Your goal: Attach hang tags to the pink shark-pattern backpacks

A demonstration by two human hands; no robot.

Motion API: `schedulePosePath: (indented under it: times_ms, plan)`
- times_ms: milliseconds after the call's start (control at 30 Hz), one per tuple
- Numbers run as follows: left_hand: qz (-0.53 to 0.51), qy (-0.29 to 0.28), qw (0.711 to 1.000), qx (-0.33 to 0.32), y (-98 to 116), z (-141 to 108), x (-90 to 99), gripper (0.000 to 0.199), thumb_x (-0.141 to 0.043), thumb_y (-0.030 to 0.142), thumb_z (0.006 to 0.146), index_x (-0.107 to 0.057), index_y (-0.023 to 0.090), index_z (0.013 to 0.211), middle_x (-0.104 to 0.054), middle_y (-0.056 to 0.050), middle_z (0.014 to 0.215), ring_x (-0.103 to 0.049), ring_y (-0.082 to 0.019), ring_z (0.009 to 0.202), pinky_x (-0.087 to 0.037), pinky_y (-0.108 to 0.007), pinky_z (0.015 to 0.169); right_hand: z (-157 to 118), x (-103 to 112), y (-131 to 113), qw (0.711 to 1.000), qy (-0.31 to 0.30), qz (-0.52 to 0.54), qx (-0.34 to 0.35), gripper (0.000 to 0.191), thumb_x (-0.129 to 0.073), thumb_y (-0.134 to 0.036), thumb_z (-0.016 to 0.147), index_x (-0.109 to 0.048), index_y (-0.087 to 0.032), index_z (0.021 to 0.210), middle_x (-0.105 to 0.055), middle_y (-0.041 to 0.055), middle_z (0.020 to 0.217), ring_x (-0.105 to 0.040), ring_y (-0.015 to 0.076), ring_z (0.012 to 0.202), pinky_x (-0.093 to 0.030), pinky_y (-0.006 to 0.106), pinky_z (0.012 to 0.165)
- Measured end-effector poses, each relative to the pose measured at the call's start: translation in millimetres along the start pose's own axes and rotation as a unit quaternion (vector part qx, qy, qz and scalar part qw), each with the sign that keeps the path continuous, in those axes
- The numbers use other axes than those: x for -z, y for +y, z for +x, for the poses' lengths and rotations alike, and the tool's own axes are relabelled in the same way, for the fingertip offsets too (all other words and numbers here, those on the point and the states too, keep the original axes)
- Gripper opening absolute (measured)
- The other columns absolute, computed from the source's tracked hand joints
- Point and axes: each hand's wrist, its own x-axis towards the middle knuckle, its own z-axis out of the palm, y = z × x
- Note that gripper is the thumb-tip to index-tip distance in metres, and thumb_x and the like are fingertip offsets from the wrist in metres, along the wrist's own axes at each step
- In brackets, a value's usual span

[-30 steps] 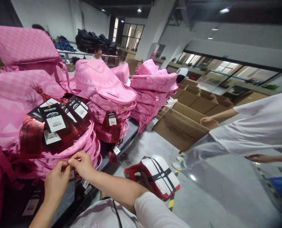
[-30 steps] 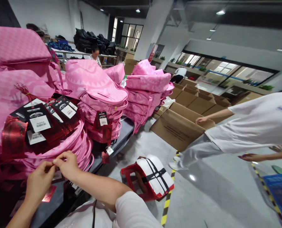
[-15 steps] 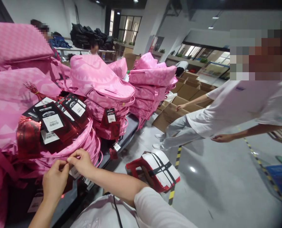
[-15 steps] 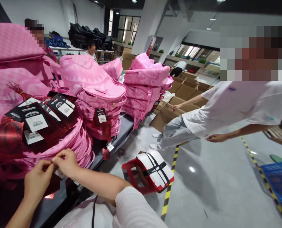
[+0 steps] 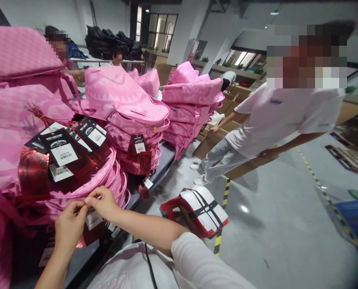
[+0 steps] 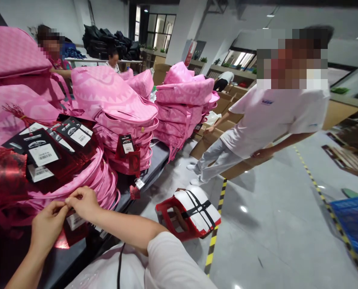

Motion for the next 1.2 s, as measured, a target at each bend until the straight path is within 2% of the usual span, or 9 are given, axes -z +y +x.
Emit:
schedulePosePath:
  times_ms: [67,200,300,433,600,733,867,1000,1200]
  plan:
    - [0.017,0.016,1.000,-0.018,4,-1,0.4,0.033,-0.056,0.050,0.068,-0.064,0.021,0.081,-0.073,-0.005,0.077,-0.069,-0.024,0.073,-0.053,-0.031,0.064,0,1,0,1.000,0.001,-0.002,-0.008,0.018,-0.077,-0.011,0.069,-0.065,-0.019,0.059,-0.055,-0.0057,0.066,-0.053,0.0108,0.070,-0.042,0.023,0.069]
    - [-0.054,-0.058,0.997,-0.015,4,1,-0.9,0.041,-0.055,0.053,0.069,-0.066,0.020,0.090,-0.074,-0.005,0.074,-0.068,-0.023,0.066,-0.052,-0.029,0.058,0,1,4,1.000,0.004,-0.001,-0.010,0.016,-0.077,-0.011,0.068,-0.066,-0.019,0.060,-0.056,-0.0055,0.070,-0.054,0.0104,0.071,-0.043,0.022,0.068]
    - [0.008,-0.011,1.000,-0.002,-3,6,-2.2,0.035,-0.060,0.050,0.066,-0.066,0.020,0.082,-0.072,-0.005,0.070,-0.069,-0.024,0.069,-0.053,-0.030,0.061,0,0,7,1.000,0.010,-0.001,-0.011,0.016,-0.078,-0.012,0.068,-0.066,-0.019,0.061,-0.056,-0.0054,0.069,-0.054,0.0105,0.071,-0.043,0.022,0.068]
    - [-0.061,-0.081,0.995,-0.010,-6,7,-2.3,0.041,-0.060,0.051,0.067,-0.066,0.019,0.094,-0.075,-0.005,0.079,-0.071,-0.023,0.072,-0.054,-0.030,0.061,0,-1,7,1.000,0.018,-0.018,-0.013,0.015,-0.079,-0.014,0.067,-0.067,-0.019,0.061,-0.057,-0.0048,0.072,-0.054,0.0107,0.071,-0.042,0.022,0.067]
    - [0.072,0.006,0.997,-0.031,4,0,2.7,0.033,-0.058,0.049,0.070,-0.066,0.020,0.085,-0.072,-0.004,0.076,-0.068,-0.023,0.072,-0.051,-0.030,0.064,0,0,5,0.999,0.020,-0.025,-0.009,0.014,-0.078,-0.013,0.068,-0.067,-0.020,0.062,-0.057,-0.0046,0.072,-0.054,0.0105,0.072,-0.043,0.022,0.068]
    - [0.005,-0.084,0.995,-0.048,9,0,6.7,0.041,-0.052,0.049,0.074,-0.066,0.019,0.097,-0.074,-0.005,0.082,-0.069,-0.023,0.075,-0.052,-0.029,0.063,0,4,3,0.999,0.008,-0.033,-0.011,0.016,-0.077,-0.013,0.069,-0.065,-0.019,0.061,-0.058,-0.0050,0.071,-0.053,0.0096,0.069,-0.042,0.021,0.066]
    - [0.079,-0.021,0.993,-0.082,8,-1,5.9,0.033,-0.054,0.046,0.075,-0.067,0.019,0.090,-0.074,-0.006,0.084,-0.069,-0.023,0.079,-0.051,-0.030,0.072,-1,4,2,0.999,0.014,-0.027,-0.019,0.018,-0.076,-0.010,0.069,-0.063,-0.018,0.060,-0.058,-0.0059,0.066,-0.054,0.0096,0.068,-0.042,0.021,0.067]
    - [0.019,-0.050,0.994,-0.091,8,-4,0.7,0.034,-0.050,0.041,0.077,-0.068,0.018,0.095,-0.074,-0.005,0.083,-0.069,-0.020,0.076,-0.051,-0.027,0.069,-4,2,2,0.998,0.018,-0.046,-0.026,0.018,-0.076,-0.010,0.068,-0.062,-0.018,0.060,-0.056,-0.0060,0.068,-0.054,0.0096,0.070,-0.042,0.021,0.068]
    - [0.046,0.018,0.996,-0.077,4,-4,-1.8,0.027,-0.053,0.039,0.073,-0.066,0.018,0.083,-0.072,-0.004,0.075,-0.066,-0.019,0.069,-0.048,-0.028,0.065,-6,1,-1,0.997,0.018,-0.080,-0.014,0.016,-0.076,-0.012,0.070,-0.063,-0.017,0.063,-0.054,-0.0050,0.075,-0.053,0.0101,0.074,-0.042,0.022,0.071]
